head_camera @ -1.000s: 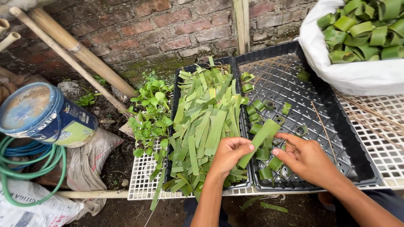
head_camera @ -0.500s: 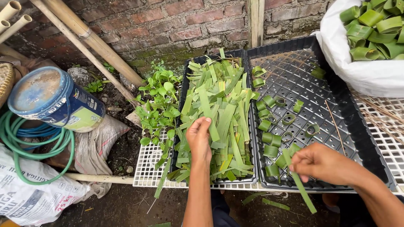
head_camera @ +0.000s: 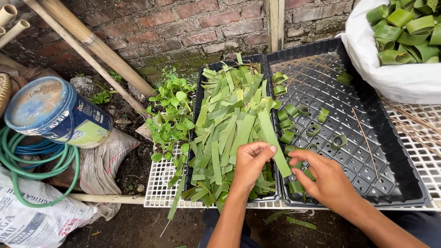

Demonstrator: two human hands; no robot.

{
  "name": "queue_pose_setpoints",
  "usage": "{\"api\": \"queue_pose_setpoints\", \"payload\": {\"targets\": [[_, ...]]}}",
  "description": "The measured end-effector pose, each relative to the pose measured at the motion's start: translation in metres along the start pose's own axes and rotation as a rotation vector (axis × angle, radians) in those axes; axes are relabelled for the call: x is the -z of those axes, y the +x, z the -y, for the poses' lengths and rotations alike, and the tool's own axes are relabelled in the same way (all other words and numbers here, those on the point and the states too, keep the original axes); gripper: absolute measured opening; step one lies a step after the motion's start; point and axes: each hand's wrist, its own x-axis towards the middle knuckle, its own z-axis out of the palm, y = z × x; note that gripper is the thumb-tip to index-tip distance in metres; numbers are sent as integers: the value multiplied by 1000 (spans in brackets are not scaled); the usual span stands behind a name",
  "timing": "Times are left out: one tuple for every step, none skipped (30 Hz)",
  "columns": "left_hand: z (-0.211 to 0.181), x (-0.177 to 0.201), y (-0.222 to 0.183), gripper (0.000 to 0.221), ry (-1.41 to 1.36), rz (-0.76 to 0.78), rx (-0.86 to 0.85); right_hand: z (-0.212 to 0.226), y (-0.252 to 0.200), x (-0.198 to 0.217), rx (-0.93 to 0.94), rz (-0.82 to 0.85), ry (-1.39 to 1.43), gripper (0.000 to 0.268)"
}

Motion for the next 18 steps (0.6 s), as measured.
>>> {"api": "queue_pose_setpoints", "payload": {"targets": [[1,-3,-1,4,-2,0,-2,1,-2,2,1,0,-2,40],[2,-6,-2,4,15,31,-9,1,-3,4,119,-19,-9,29],[3,-8,-4,6,32,62,-17,2,-4,6,238,-39,-16,20],[2,-10,-4,6,29,57,-20,4,-5,8,243,-35,-17,20],[1,-12,-3,6,80,80,-11,6,-5,9,258,-48,15,18],[0,-13,-4,9,133,102,1,8,-7,10,271,-60,50,17],[2,-12,-3,9,132,97,0,6,-7,11,274,-56,51,17],[4,-11,-3,11,91,95,7,5,-9,11,211,-41,103,17],[5,-10,-3,12,51,94,14,3,-10,12,148,-26,156,17],[9,-9,-2,12,51,93,12,6,-11,13,150,-25,156,17],[12,-9,-1,16,44,80,-20,10,-11,15,83,-19,175,14],[15,-8,0,20,37,68,-51,13,-11,17,16,-13,194,12],[13,-9,0,20,37,67,-51,14,-10,19,17,-13,194,12],[11,-9,-1,22,47,83,-59,14,-10,20,18,7,198,12],[9,-10,-2,24,57,100,-66,15,-10,20,19,27,203,13],[8,-13,-3,24,56,100,-65,15,-10,20,18,27,202,13],[7,-15,-5,24,64,112,-70,15,-11,20,-34,3,209,12],[7,-18,-6,24,71,123,-74,15,-12,20,-86,-22,215,13]]}}
